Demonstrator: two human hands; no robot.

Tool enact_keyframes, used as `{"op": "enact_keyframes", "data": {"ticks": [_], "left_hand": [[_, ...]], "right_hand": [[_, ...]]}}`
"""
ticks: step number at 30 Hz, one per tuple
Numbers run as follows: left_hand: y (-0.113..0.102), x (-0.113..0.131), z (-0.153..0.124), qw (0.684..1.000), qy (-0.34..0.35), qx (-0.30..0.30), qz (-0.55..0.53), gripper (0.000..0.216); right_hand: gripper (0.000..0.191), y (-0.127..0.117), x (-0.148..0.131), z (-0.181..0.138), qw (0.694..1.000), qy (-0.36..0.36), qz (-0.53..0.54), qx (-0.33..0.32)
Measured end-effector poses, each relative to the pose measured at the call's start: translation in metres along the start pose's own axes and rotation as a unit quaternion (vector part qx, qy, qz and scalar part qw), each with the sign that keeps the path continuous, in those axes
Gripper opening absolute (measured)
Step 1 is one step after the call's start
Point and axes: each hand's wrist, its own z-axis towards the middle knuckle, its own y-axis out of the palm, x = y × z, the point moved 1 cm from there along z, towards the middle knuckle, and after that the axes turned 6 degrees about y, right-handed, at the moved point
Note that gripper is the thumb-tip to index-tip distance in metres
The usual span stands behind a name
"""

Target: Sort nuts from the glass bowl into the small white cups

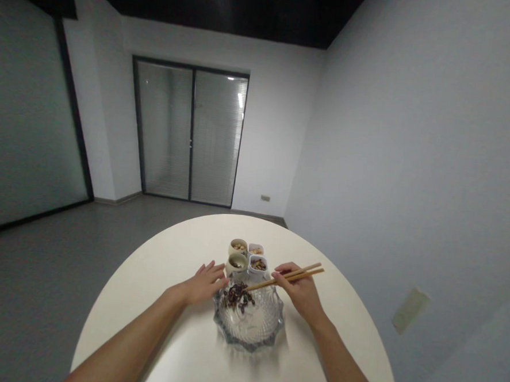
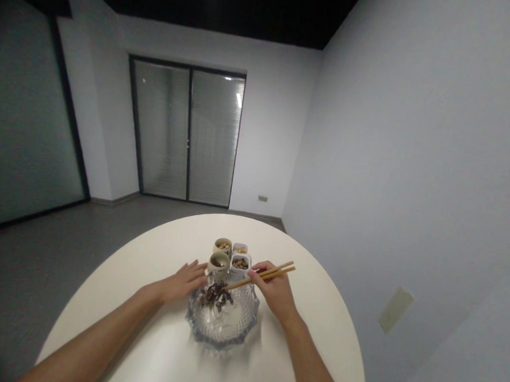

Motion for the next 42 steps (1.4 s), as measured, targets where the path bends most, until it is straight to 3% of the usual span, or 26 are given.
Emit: {"op": "enact_keyframes", "data": {"ticks": [17,25,35,42], "left_hand": [[0.004,-0.002,0.005,1.000,0.006,0.003,0.002,0.055],[0.005,-0.006,0.007,1.000,0.005,0.001,0.006,0.056],[0.009,-0.010,0.008,1.000,0.003,0.004,0.011,0.058],[0.006,-0.004,0.009,1.000,0.003,0.000,0.008,0.058]], "right_hand": [[0.024,-0.002,-0.001,-0.001,0.998,-0.033,-0.042,-0.022],[0.025,-0.003,-0.003,-0.003,0.999,-0.021,-0.012,-0.038],[0.018,0.009,0.003,0.000,0.989,-0.091,0.049,0.103],[0.011,0.016,-0.001,-0.001,0.990,-0.104,0.046,0.083]]}}
